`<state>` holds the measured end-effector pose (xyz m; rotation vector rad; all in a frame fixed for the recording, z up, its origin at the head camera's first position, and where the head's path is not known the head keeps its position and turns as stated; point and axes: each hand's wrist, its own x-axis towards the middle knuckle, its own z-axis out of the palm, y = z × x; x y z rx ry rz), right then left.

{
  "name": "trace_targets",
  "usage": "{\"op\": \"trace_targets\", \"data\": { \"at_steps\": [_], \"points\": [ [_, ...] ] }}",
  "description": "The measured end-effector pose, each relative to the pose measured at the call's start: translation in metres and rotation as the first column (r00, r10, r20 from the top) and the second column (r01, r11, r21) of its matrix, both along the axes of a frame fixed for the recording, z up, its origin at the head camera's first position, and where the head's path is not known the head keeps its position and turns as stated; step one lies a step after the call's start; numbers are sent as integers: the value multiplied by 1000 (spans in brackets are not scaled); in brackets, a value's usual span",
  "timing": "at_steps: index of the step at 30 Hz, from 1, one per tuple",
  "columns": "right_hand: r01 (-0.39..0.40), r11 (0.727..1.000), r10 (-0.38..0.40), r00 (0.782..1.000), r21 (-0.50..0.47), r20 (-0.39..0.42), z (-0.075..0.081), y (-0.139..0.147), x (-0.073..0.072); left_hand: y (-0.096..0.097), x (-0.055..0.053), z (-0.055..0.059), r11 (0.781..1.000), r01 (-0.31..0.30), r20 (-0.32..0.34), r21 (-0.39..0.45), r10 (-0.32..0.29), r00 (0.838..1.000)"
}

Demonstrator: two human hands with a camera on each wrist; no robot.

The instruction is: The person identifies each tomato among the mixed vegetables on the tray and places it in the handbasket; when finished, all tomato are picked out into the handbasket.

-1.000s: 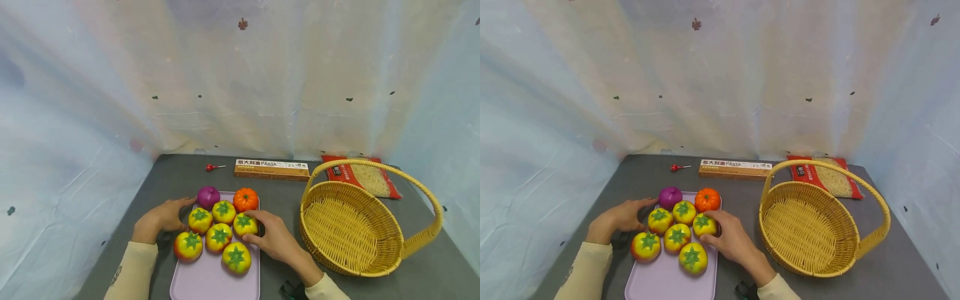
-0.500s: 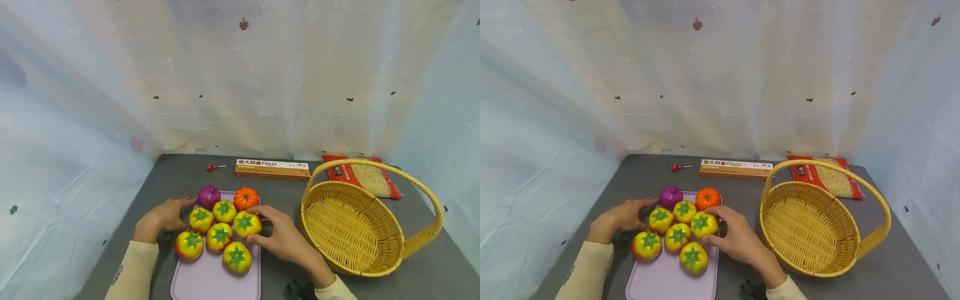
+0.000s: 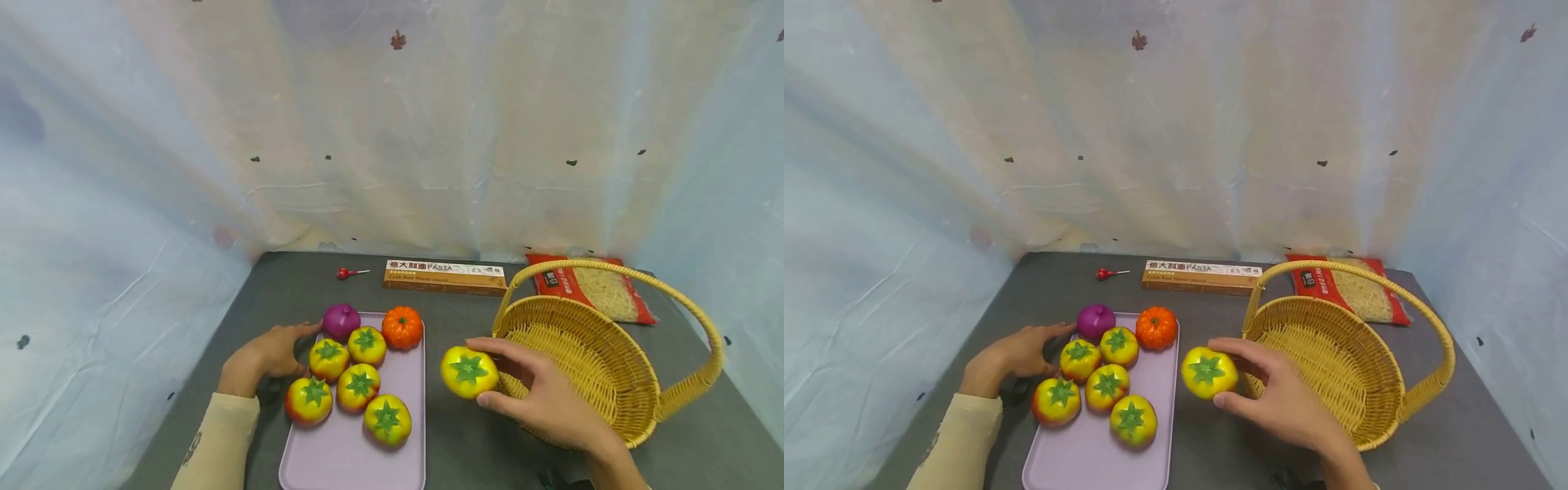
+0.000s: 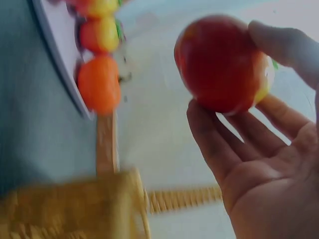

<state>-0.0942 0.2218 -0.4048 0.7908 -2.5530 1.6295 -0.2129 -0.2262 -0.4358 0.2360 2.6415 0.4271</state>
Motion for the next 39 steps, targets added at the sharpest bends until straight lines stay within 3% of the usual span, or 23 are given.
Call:
{"op": "trace_targets", "data": {
  "at_steps": [6,13,25,30,39],
  "points": [
    [62,998,-62,998,-1,-9,5,45,20,0,0,3,1000,25,-8,-2,-25,1000],
    [217,973,-221,974,75,55,-1,77,32,2,0,4,1000,20,1,-4,-20,1000],
    [262,961,-269,959,87,89,-18,75,9,4,-2,-3,1000,-6,4,-2,6,1000],
    [263,958,-277,953,115,120,-23,76,2,5,-1,-3,1000,-29,13,2,29,1000],
    [269,943,-297,946,196,129,-33,76,-9,3,0,1,1000,-15,7,0,15,1000]
  ]
}}
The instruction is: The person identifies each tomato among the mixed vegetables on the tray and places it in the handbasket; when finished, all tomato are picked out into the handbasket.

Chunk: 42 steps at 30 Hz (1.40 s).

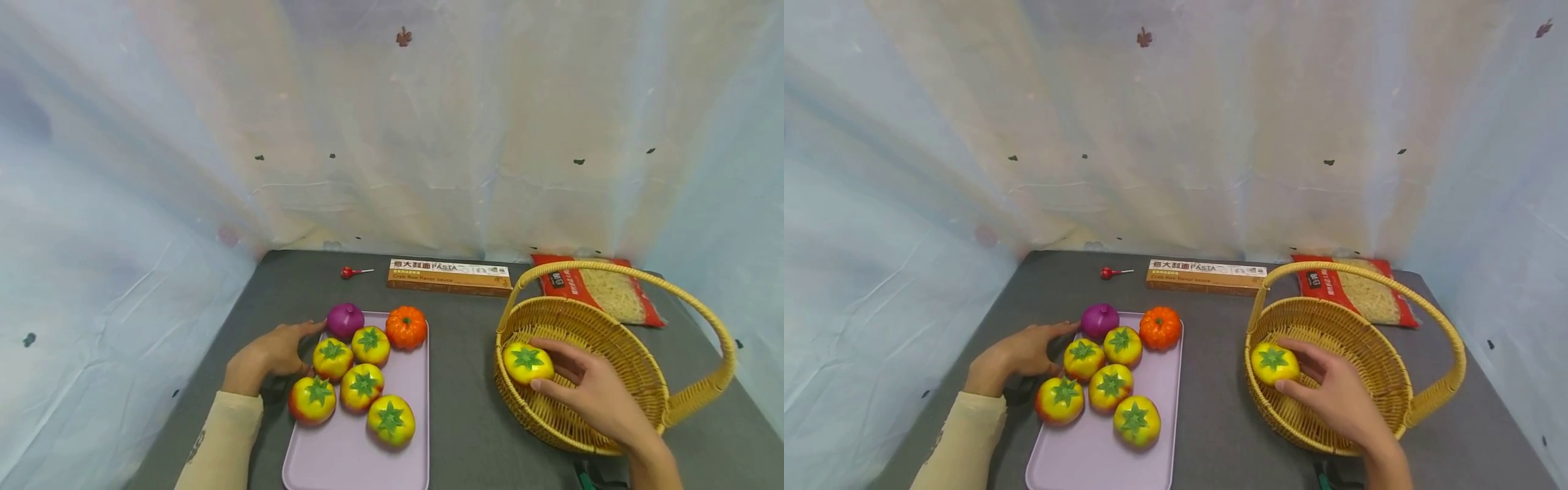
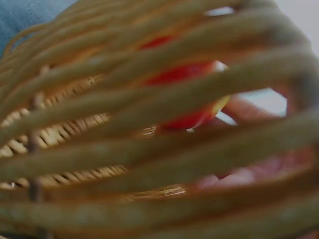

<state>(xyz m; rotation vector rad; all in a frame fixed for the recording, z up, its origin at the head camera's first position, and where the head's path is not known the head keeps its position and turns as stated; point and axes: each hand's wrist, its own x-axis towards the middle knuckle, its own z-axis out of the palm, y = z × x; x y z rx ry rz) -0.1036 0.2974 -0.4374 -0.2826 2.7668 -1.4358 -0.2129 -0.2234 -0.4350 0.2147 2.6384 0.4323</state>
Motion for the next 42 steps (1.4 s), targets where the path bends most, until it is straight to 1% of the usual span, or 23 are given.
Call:
{"op": "trace_targets", "data": {
  "at_steps": [4,6,8,12,15,19,22,24,25,27,29,30,32,34,37,40,42],
  "points": [
    [13,993,-16,1000,116,26,-4,1,-4,-1,0,0,1000,13,-5,-2,-13,1000],
    [10,988,-18,999,155,50,-5,2,-5,-2,1,0,1000,14,-3,1,-14,1000],
    [10,986,-22,997,169,72,-5,4,-4,-2,1,0,1000,12,0,1,-12,1000],
    [10,988,-26,994,157,102,-4,5,-3,-3,1,-1,1000,7,-1,-5,-7,1000],
    [18,984,-36,995,178,97,0,5,-1,-2,2,-1,1000,4,-6,-5,-4,1000],
    [48,976,-64,996,210,69,8,4,5,-2,2,-2,1000,-3,-5,-2,3,1000],
    [51,981,-55,998,186,16,16,2,11,-2,2,-2,1000,-6,-3,-2,6,1000],
    [17,992,-12,999,128,-40,20,-1,15,-2,1,-2,1000,-6,-2,-2,6,1000],
    [-13,996,19,997,92,-71,21,-3,17,-2,1,-2,1000,-4,-3,-1,4,1000],
    [-94,995,95,986,13,-138,24,-9,20,-2,1,-1,1000,3,-7,-1,-3,1000],
    [-178,982,164,970,-65,-177,25,-19,22,-3,1,0,1000,7,-9,-1,-7,1000],
    [-212,973,192,964,-96,-182,25,-24,22,-3,1,0,1000,6,-9,-1,-6,1000],
    [-276,953,248,947,-126,-202,24,-36,21,-2,1,0,1000,5,-9,-3,-5,1000],
    [-320,937,291,937,-141,-192,21,-49,19,-2,1,1,1000,1,-6,-6,-1,1000],
    [-368,923,347,923,-113,-165,14,-68,17,-1,1,0,1000,-3,-2,-8,3,1000],
    [-391,914,381,919,-113,-98,7,-84,14,0,1,0,1000,-5,1,-8,5,1000],
    [-401,906,399,916,-132,-46,2,-93,13,0,1,0,1000,-6,2,-7,6,1000]
  ]
}}
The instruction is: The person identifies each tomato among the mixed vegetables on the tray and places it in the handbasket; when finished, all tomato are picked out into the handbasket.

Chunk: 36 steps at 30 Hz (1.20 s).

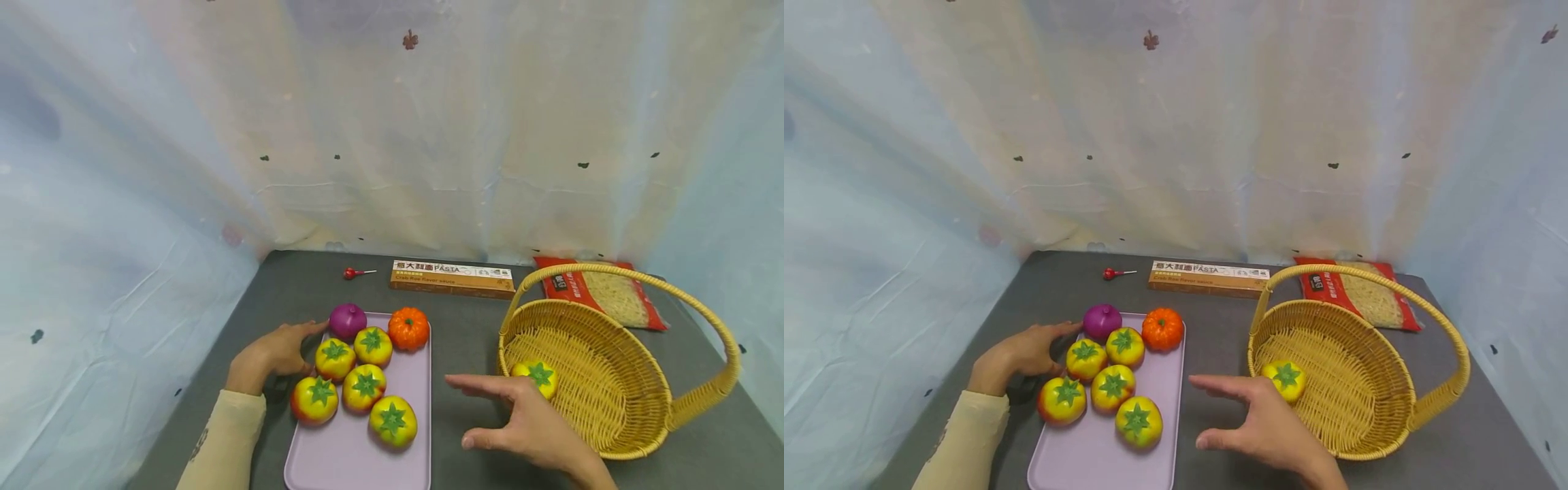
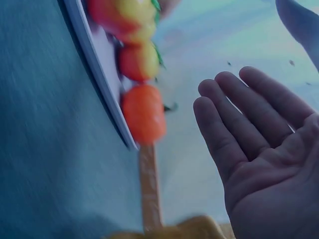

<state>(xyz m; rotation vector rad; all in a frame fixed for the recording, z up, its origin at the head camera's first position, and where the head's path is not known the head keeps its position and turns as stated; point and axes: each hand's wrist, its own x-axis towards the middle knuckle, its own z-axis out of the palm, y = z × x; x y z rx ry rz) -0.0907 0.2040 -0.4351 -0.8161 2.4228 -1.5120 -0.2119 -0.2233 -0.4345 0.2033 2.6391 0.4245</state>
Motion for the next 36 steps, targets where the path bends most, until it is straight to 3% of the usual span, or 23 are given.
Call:
{"op": "trace_targets", "data": {
  "at_steps": [3,6,15,23,30,36],
  "points": [
    [-23,1000,23,997,8,73,-7,-13,-2,1,0,0,1000,-3,2,-2,3,1000],
    [-49,998,46,995,33,86,-15,-27,-4,1,0,0,1000,-2,0,-1,2,1000],
    [-83,986,85,996,145,-10,-33,-62,-9,0,0,1,1000,-11,4,3,11,1000],
    [-87,990,96,992,109,-82,-44,-79,-12,0,-1,0,1000,-6,3,3,6,1000],
    [-71,995,74,996,70,-50,-45,-86,-9,0,-2,2,1000,-15,9,-5,15,1000],
    [-79,997,80,997,20,-16,-31,-69,-7,1,0,2,1000,-15,12,-8,15,1000]
  ]
}}
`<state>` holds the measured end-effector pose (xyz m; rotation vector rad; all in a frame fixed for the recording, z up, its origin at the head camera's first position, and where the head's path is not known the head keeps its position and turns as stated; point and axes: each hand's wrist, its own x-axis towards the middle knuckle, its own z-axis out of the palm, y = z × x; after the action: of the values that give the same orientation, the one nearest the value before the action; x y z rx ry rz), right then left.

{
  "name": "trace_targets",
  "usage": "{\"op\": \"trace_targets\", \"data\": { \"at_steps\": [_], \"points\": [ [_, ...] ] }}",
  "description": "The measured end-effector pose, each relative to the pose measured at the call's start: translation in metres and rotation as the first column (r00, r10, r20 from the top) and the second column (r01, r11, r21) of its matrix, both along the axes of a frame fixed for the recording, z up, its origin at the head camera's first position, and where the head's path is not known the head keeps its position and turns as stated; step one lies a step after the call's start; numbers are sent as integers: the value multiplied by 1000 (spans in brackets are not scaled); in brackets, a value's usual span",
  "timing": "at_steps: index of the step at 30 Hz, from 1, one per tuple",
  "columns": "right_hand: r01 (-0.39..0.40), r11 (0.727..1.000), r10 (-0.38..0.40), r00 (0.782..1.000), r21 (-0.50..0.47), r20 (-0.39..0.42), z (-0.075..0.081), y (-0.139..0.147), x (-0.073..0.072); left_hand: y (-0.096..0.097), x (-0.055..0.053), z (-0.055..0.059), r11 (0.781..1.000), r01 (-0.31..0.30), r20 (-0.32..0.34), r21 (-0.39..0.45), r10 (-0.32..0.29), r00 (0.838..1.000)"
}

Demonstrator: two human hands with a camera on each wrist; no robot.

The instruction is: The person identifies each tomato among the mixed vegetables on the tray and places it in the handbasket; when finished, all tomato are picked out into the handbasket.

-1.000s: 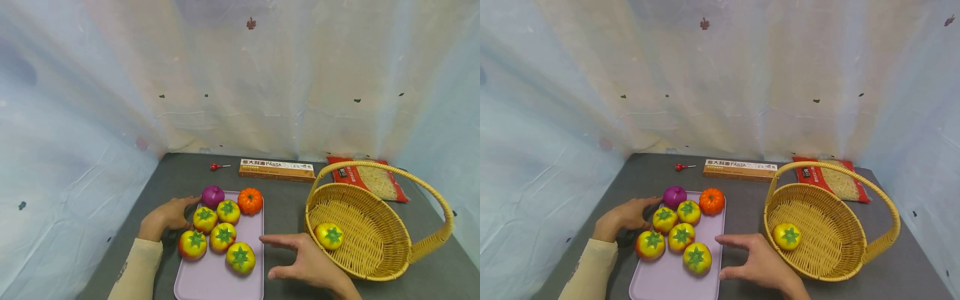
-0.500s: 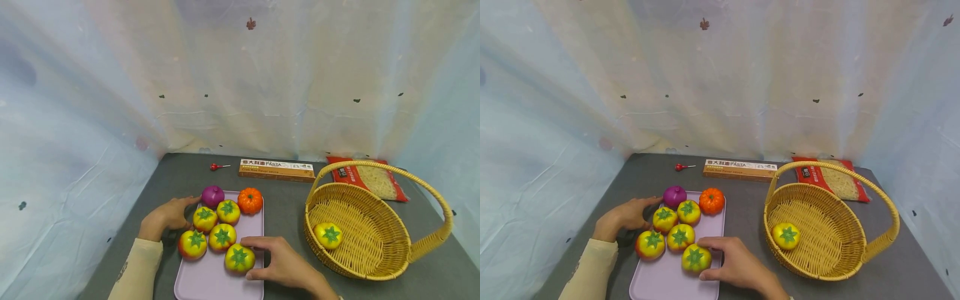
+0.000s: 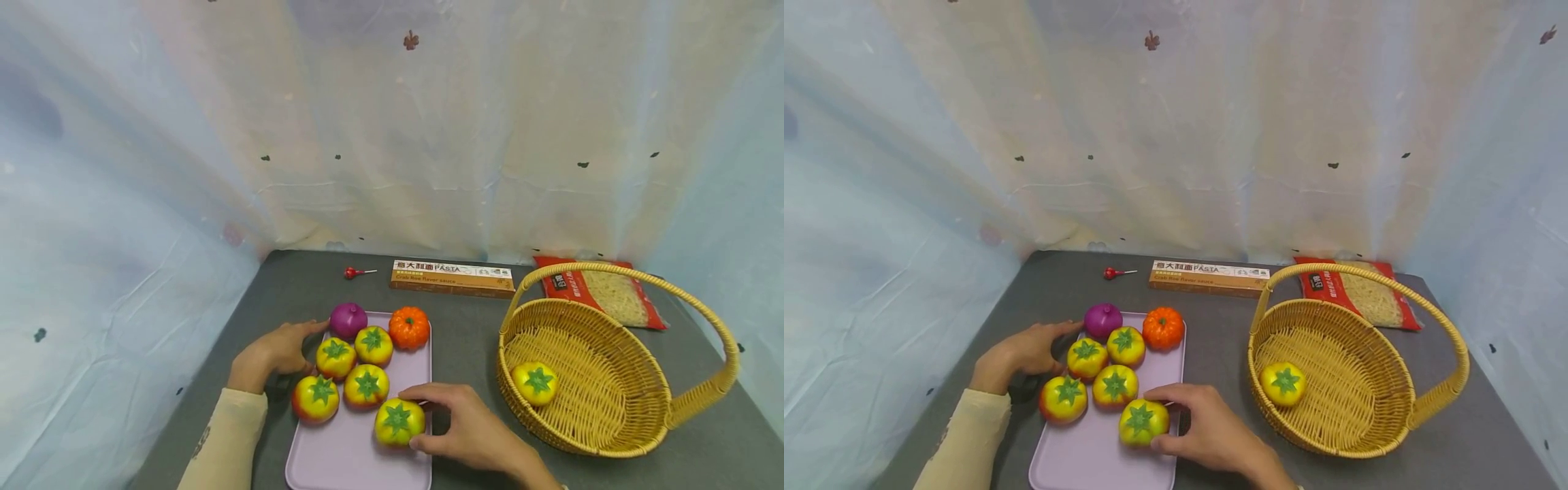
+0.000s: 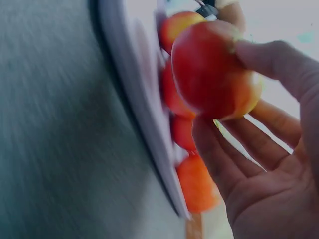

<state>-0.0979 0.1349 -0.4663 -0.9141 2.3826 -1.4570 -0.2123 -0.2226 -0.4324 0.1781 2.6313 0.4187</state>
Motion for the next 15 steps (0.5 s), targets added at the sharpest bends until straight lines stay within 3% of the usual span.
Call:
{"op": "trace_targets", "data": {
  "at_steps": [6,10,15],
  "points": [
    [71,996,-66,994,-51,93,20,41,7,-1,0,-2,1000,17,-13,9,-17,1000],
    [137,987,-130,988,-84,86,31,77,16,-1,-1,-3,1000,16,-13,10,-16,1000],
    [232,972,-229,972,-38,60,46,130,31,-2,-1,-4,1000,9,-12,11,-9,1000]
  ]
}}
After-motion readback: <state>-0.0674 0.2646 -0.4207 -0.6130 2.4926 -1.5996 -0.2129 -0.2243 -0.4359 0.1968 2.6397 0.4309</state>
